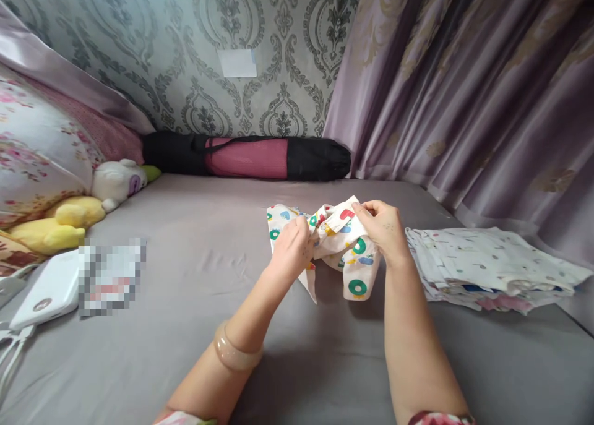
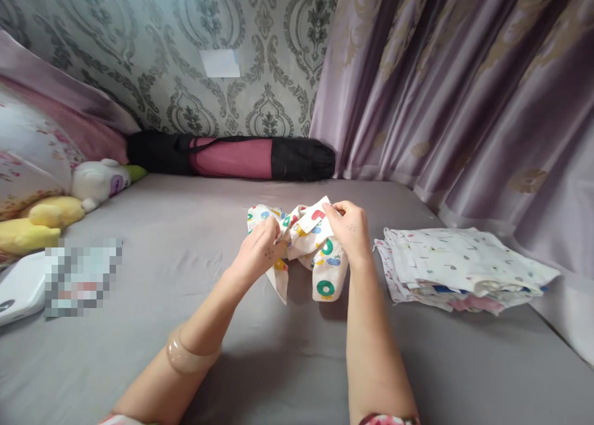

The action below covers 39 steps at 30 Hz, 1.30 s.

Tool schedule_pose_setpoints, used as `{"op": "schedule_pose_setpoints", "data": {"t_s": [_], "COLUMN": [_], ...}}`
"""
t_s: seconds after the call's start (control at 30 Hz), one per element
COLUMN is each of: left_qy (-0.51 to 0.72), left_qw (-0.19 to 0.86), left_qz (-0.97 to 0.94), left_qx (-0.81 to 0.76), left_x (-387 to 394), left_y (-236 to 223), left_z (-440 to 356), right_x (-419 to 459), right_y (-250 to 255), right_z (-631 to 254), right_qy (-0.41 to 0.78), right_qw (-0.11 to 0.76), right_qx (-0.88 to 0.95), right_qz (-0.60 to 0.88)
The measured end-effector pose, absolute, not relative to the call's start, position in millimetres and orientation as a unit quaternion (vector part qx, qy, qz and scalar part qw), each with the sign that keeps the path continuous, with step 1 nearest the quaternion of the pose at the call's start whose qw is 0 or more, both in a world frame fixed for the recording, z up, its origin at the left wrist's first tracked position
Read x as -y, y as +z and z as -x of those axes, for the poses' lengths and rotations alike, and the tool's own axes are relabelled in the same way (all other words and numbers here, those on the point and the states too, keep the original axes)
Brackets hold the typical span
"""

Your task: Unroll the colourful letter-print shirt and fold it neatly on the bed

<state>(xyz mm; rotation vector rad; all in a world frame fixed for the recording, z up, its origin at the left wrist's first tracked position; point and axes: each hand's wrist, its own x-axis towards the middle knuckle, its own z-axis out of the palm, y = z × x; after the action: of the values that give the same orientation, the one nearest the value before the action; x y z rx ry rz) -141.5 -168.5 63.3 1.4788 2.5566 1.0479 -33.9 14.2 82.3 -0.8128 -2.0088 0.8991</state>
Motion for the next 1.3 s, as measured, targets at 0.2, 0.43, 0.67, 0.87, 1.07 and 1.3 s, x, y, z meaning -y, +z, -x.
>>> {"op": "schedule_pose_setpoints", "data": {"t_s": [0.2,0.43,0.67,0.87,1.07,1.3], "left_qy": [0.408,0.56,0.676,0.628,0.592,0.579], "left_qw": [-0.004,0.091,0.194,0.281,0.265,0.108], "left_qz": [-0.474,-0.38,-0.322,-0.397,-0.419,-0.397], "left_qx": [-0.78,-0.73,-0.634,-0.607,-0.635,-0.704], "left_x": [171.6,186.6,213.4,246.0,277.0,277.2], "left_y": [66.5,85.7,124.8,160.9,204.6,250.9], "left_z": [159.9,184.1,206.6,212.8,218.2,242.5], "right_x": [-21.1,-9.6,3.9,11.3,32.3,5.0], "right_y": [85.2,101.5,129.8,162.8,218.6,259.0], "right_z": [26.1,12.5,2.2,4.1,-6.7,12.1], "right_qy": [0.368,0.458,0.497,0.519,0.543,0.491], "right_qw": [0.389,0.364,0.307,0.235,0.188,0.209], "right_qx": [0.782,0.769,0.786,0.808,0.805,0.828], "right_qz": [0.319,0.259,0.201,0.151,0.146,0.172]}}
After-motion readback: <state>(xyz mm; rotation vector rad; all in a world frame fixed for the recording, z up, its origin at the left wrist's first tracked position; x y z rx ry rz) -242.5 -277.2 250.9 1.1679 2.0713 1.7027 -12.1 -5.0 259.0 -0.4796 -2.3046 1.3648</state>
